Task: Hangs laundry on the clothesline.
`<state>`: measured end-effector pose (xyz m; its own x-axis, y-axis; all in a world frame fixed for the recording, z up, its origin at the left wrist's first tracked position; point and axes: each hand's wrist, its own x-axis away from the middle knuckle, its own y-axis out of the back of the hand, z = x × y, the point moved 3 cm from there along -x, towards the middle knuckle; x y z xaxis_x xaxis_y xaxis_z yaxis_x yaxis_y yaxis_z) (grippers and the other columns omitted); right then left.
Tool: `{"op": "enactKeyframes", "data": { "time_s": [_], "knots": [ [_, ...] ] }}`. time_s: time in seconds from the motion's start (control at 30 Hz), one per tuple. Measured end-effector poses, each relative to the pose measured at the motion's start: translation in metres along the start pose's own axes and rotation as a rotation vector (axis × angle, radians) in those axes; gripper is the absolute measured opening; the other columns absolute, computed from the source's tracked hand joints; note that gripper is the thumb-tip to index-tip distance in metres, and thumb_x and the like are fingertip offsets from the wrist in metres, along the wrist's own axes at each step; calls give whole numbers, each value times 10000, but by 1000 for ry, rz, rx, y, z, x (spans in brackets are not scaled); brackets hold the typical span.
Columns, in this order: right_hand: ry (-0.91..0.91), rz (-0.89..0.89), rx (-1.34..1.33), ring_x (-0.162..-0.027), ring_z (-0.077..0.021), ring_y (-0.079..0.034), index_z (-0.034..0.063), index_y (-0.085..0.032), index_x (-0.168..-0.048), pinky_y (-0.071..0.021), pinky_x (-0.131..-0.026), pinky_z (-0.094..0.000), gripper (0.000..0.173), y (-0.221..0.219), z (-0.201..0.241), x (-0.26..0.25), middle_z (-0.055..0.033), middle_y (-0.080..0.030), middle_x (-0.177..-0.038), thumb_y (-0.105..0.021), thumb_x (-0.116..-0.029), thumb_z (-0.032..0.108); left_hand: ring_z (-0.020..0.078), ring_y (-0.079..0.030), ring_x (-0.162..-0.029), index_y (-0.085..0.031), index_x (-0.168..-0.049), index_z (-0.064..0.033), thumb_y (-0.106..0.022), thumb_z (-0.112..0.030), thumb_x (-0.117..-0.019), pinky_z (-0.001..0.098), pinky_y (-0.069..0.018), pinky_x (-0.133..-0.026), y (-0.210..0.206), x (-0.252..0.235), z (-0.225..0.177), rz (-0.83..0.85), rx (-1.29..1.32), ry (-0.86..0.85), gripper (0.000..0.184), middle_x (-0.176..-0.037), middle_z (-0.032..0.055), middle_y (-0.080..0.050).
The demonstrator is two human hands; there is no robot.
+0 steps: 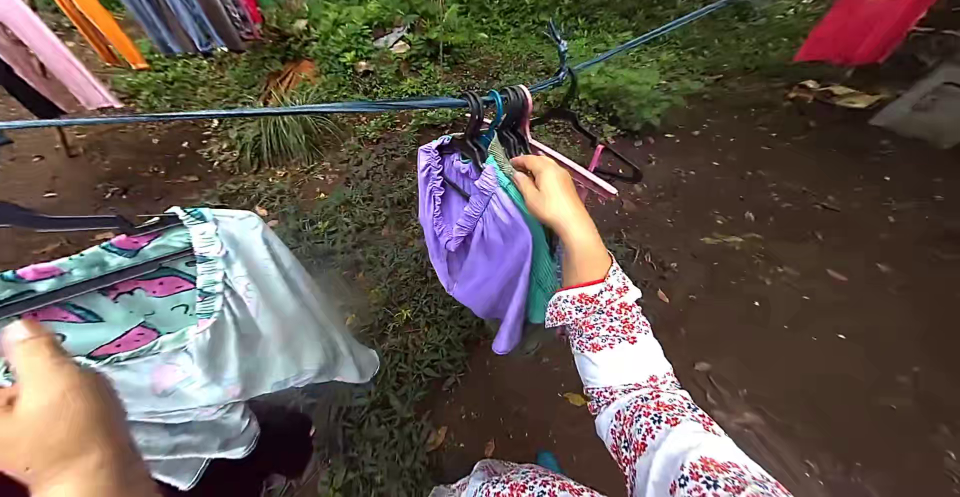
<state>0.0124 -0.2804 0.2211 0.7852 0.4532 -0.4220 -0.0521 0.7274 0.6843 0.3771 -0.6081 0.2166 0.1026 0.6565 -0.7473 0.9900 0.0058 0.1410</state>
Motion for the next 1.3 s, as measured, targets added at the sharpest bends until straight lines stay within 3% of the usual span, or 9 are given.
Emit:
{"op": "enactKeyframes", "data": {
  "time_s": [0.07,0.23,0.4,0.47,0.6,0.7,0.83,1.0,1.3],
  "knots": [
    [2,0,-109,-1247,-355,-616,-51,-640,-1303,-452,-1091,-524,318,17,-20,-5,-249,-645,-1315,-492,-1053,78,184,-519,-1264,-385,-1363,217,-500,-188,-1000,299,-429,-1065,-55,23,-26,286,152,-107,556,-1385,328,-490],
    [54,-65,-71,-1185,-347,-640,-49,-631,-1300,-499,-1039,-505,367,59,-40,-26,-253,-636,-1299,-644,-981,132,349,-546,-1288,-576,-1329,56,-589,-216,-983,516,-474,-1043,-207,75,-120,818,253,-93,441,-1379,266,-555],
    [160,153,-9,-1215,-350,-626,-42,-635,-1309,-483,-1054,-503,326,39,-19,-49,-241,-634,-1314,-565,-1022,95,507,-382,-1404,-526,-1461,-86,-746,-315,-928,647,-388,-1085,-326,106,-173,1014,81,45,621,-1604,319,-247],
    [148,219,-66,-1186,-335,-646,-46,-598,-1345,-493,-1040,-489,345,19,-10,-55,-236,-656,-1280,-531,-1031,80,529,-420,-1363,-529,-1457,-133,-756,-205,-882,662,-435,-1033,-349,108,-172,1008,-61,145,622,-1619,320,-196],
    [69,383,19,-1246,-432,-584,-19,-471,-1486,-470,-1032,-607,640,-23,-24,-78,-283,-591,-1344,-728,-926,155,488,-519,-1292,-532,-1438,-128,-686,-56,-870,661,-472,-987,-350,101,-158,997,-215,186,592,-1505,312,-402],
    [61,393,131,-1239,-454,-578,6,-539,-1427,-491,-971,-647,613,-35,-40,-90,-284,-557,-1370,-750,-867,142,475,-524,-1306,-532,-1468,-158,-641,-30,-902,686,-435,-1023,-336,93,-145,996,-274,158,590,-1436,283,-515],
    [49,318,150,-1229,-454,-573,-5,-602,-1363,-500,-948,-632,617,-40,-27,-87,-279,-543,-1376,-779,-900,361,449,-529,-1320,-523,-1490,-189,-600,-24,-929,666,-425,-1047,-328,89,-142,939,-290,144,590,-1439,252,-538],
    [79,259,373,-1226,-470,-566,-103,-600,-1280,-497,-878,-627,381,-53,-10,-74,-296,-560,-1343,-621,-922,27,448,-549,-1294,-529,-1489,-229,-583,-24,-929,670,-449,-1009,-327,93,-151,895,-342,177,598,-1439,234,-541],
    [22,267,508,-1063,-524,-661,-61,-462,-1401,-515,-784,-658,444,-32,-53,-86,-328,-673,-1093,-544,-976,40,403,-562,-1303,-475,-1535,-217,-595,-42,-922,639,-480,-1016,-351,109,-166,898,-349,202,649,-1466,210,-527]
  ]
}}
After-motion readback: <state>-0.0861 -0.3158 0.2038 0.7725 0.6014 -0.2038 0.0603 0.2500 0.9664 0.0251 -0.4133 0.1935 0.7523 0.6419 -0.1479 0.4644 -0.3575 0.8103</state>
